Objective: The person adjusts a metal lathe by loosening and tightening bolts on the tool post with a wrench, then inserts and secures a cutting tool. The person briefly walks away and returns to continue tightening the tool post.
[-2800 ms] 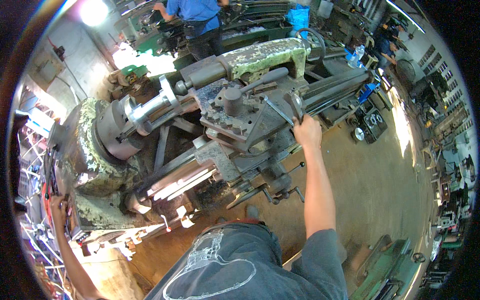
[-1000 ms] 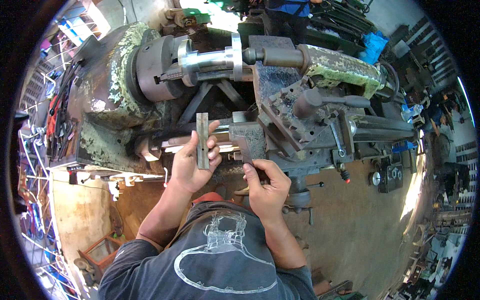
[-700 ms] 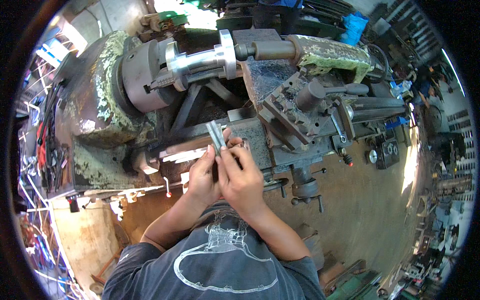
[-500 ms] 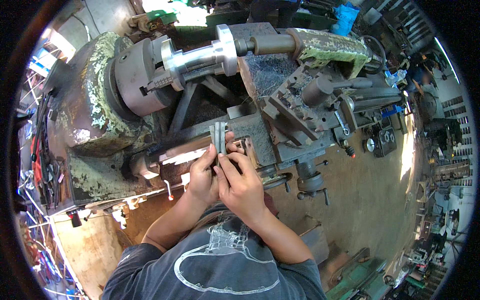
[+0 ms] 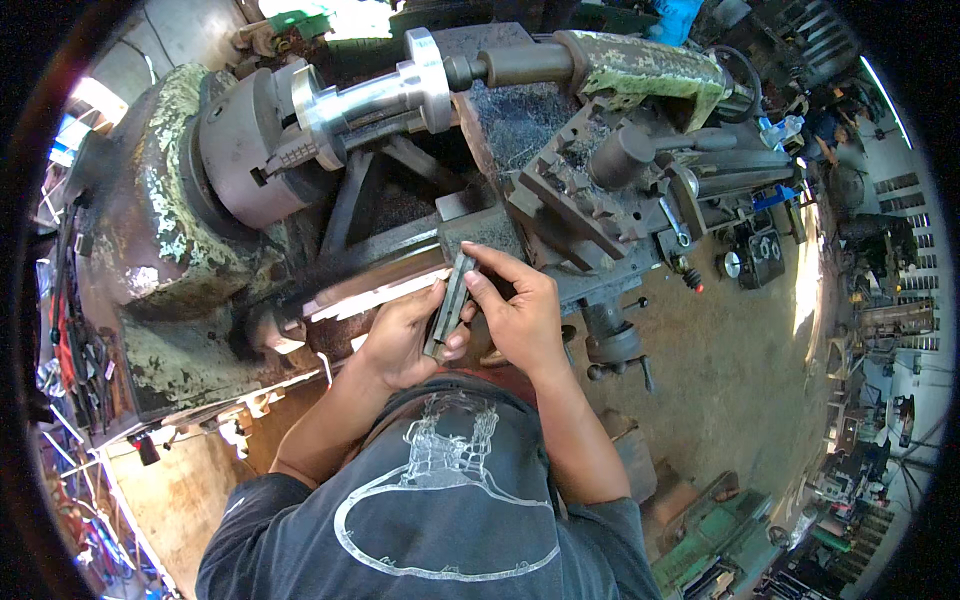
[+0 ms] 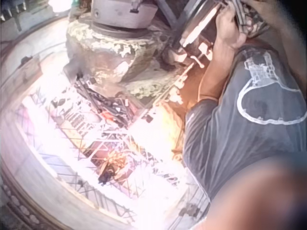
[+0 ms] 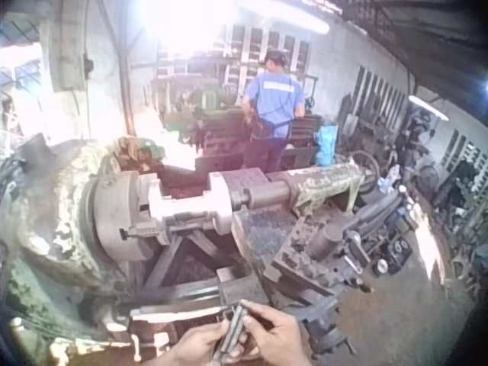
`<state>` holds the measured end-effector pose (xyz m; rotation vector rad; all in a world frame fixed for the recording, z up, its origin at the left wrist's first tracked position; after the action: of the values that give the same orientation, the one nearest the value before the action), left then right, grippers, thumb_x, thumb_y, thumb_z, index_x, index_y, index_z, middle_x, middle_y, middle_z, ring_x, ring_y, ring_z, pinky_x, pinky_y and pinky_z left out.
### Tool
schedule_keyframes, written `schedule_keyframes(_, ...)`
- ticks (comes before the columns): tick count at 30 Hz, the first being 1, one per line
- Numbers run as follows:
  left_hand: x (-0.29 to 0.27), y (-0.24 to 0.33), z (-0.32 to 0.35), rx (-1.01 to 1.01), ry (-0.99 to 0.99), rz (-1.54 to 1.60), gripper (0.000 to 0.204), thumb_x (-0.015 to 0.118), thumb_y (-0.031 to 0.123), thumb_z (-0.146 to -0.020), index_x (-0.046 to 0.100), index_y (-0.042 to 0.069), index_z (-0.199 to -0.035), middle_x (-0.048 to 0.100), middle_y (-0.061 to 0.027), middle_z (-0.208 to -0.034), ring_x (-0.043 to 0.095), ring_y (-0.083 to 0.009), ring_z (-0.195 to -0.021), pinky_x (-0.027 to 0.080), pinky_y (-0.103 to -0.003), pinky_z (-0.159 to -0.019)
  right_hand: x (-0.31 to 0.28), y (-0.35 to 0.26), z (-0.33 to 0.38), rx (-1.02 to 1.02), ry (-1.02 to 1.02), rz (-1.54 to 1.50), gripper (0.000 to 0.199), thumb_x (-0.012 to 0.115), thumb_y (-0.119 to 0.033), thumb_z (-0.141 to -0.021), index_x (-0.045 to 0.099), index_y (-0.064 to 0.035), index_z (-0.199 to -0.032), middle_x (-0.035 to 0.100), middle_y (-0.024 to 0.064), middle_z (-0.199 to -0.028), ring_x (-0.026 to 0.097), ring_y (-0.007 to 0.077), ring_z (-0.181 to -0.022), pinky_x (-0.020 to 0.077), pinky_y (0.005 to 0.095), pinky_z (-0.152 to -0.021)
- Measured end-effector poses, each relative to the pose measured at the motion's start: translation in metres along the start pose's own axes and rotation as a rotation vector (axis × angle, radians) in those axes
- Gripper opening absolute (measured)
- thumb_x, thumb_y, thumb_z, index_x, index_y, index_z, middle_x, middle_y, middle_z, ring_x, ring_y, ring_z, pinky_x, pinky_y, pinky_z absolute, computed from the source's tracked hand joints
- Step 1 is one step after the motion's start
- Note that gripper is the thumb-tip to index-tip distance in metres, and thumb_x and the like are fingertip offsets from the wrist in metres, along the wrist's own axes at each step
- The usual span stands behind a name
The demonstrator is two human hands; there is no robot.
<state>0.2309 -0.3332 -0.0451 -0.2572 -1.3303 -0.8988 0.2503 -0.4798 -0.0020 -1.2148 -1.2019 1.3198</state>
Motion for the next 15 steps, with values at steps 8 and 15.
schedule_keyframes(8, 0.003, -0.008, -0.018, -0.036, 0.055, 0.016, 0.026, 0.045, 0.025, -0.104, 0.058, 0.003, -0.107, 0.061, -0.0063, -0.088, 0.057, -0.0143, -0.069, 0.044, -0.025, -0.055, -0.014, 0.012, 0.001, -0.021, -0.014, -0.047, 0.036, 0.068, 0.008, -0.085, 0.066, 0.0016, -0.120, 0.066, 0.0044, -0.087, 0.060, 0.0075, -0.068, 0.0491, 0.0215, -0.063)
schedule_keyframes(15, 0.003, -0.012, -0.030, -0.058, 0.052, 0.003, 0.026, 0.047, 0.028, -0.103, 0.055, 0.004, -0.097, 0.058, -0.0067, -0.081, 0.050, -0.0104, -0.058, 0.034, -0.021, -0.043, -0.024, 0.024, -0.003, 0.118, -0.088, -0.131, 0.027, 0.068, 0.008, -0.082, 0.071, 0.0026, -0.108, 0.068, 0.0043, -0.083, 0.062, 0.0075, -0.067, 0.0492, 0.0225, -0.061)
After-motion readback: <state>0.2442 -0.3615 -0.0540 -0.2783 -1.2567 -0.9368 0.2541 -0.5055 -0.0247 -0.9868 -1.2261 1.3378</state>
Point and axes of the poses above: each hand's wrist, its own z-axis away from the middle knuckle, its own x-axis out of the palm, y = z × x, the point moved 3 cm from there along -z, towards the middle knuckle
